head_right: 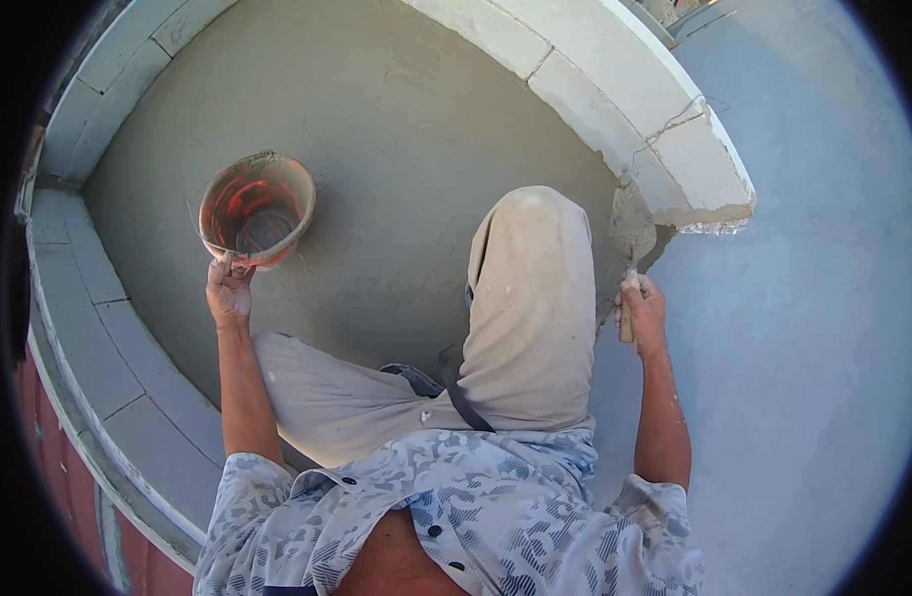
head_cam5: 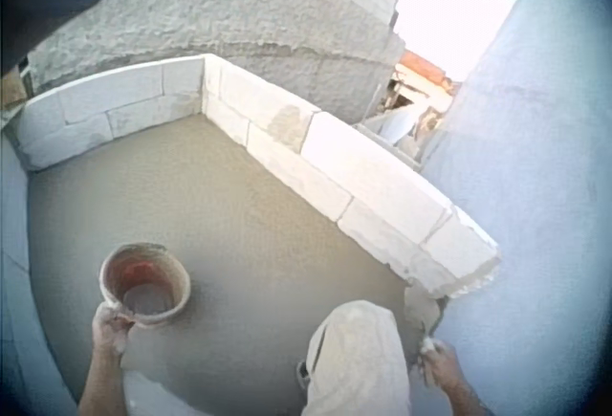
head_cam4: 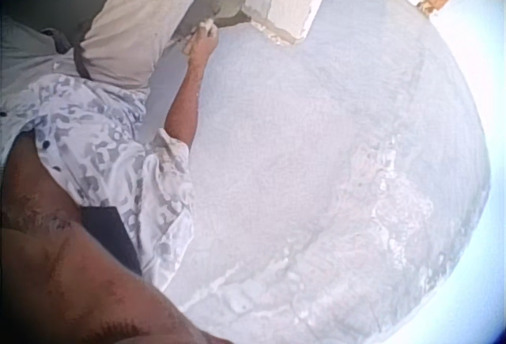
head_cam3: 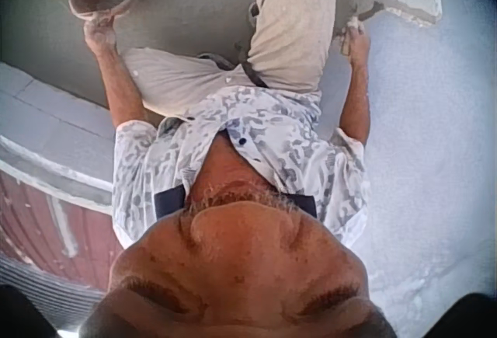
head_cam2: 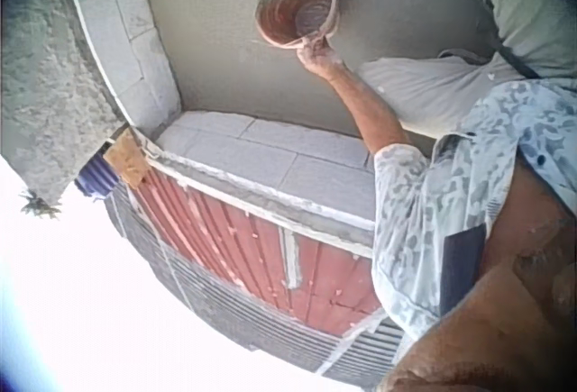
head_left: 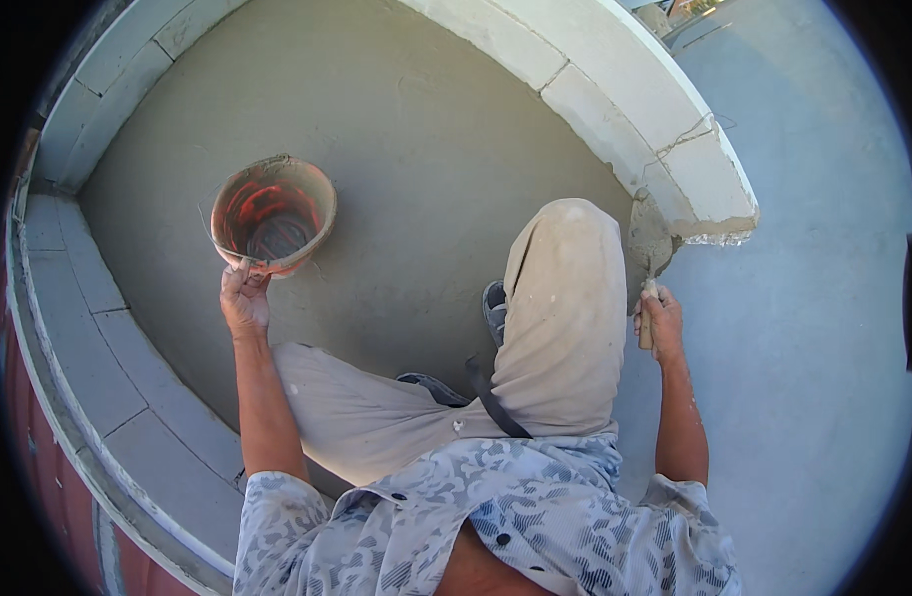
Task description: Smoothing wet concrete inside a small brick enclosure using a trowel.
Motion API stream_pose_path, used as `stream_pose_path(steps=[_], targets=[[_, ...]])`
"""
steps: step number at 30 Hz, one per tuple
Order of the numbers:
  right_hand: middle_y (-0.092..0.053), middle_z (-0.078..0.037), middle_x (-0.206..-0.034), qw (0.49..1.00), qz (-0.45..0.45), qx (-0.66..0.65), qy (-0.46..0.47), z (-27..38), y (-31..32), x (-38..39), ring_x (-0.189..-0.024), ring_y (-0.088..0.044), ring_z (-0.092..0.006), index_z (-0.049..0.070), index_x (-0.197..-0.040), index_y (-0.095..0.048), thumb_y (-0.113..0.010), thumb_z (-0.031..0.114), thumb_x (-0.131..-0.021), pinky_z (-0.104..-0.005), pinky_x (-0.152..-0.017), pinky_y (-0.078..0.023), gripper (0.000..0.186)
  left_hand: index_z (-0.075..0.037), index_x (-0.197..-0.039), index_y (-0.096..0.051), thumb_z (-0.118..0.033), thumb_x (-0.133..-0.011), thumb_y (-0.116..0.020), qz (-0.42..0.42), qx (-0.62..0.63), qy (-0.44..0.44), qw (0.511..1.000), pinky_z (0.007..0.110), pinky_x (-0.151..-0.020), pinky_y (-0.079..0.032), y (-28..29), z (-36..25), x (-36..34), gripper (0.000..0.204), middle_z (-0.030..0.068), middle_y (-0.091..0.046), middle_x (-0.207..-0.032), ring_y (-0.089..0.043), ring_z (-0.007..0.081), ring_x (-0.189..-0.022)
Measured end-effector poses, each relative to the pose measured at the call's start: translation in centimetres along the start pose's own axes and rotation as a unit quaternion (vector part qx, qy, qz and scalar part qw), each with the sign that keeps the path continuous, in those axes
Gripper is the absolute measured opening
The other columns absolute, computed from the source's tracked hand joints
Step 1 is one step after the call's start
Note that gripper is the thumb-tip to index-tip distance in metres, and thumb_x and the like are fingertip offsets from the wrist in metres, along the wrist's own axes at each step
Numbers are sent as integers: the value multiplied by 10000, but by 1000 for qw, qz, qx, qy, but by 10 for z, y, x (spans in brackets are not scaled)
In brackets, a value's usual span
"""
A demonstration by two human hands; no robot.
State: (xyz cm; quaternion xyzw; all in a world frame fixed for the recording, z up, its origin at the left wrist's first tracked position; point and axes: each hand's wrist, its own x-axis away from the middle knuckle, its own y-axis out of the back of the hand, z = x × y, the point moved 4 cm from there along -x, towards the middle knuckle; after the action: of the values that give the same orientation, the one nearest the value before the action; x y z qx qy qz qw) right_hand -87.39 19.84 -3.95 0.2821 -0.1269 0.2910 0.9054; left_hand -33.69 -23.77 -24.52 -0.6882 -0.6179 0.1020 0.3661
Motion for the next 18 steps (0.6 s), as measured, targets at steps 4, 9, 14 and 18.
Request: stream_pose_path(steps=[4,9,14,18], targets=[[-580,-46,-730,1000,-14,16,4,7,11,-3,-505,-546,-132,46,-1014,-565,-605,185,-957,-277,-438,-464,156,-73,-1033,-585,-108,-902,-647,-13,-11,0,1000,392,-906,-508,7,-2,0,149,60,-708,-977,-693,199,-891],[-577,-45,-726,998,-43,39,2,11,27,2,-499,-542,-131,46,-983,-566,-598,177,-956,-275,-428,-459,138,-64,-1038,-582,-133,-932,-622,-8,-22,-17,1000,411,-934,-504,13,0,0,133,72,-717,-988,-701,216,-920],[-576,-46,-725,997,-67,33,-3,20,35,9,-504,-545,-127,55,-980,-568,-598,184,-959,-275,-425,-458,134,-57,-1028,-586,-117,-911,-646,3,-7,-22,1000,394,-919,-508,6,-3,4,144,70,-706,-965,-690,209,-901],[-576,-47,-725,998,-55,42,4,27,32,9,-506,-546,-126,54,-977,-569,-599,188,-959,-276,-427,-458,139,-52,-1002,-596,-112,-889,-670,-22,-6,-12,1000,364,-900,-506,2,-1,7,147,67,-695,-943,-674,188,-857]])
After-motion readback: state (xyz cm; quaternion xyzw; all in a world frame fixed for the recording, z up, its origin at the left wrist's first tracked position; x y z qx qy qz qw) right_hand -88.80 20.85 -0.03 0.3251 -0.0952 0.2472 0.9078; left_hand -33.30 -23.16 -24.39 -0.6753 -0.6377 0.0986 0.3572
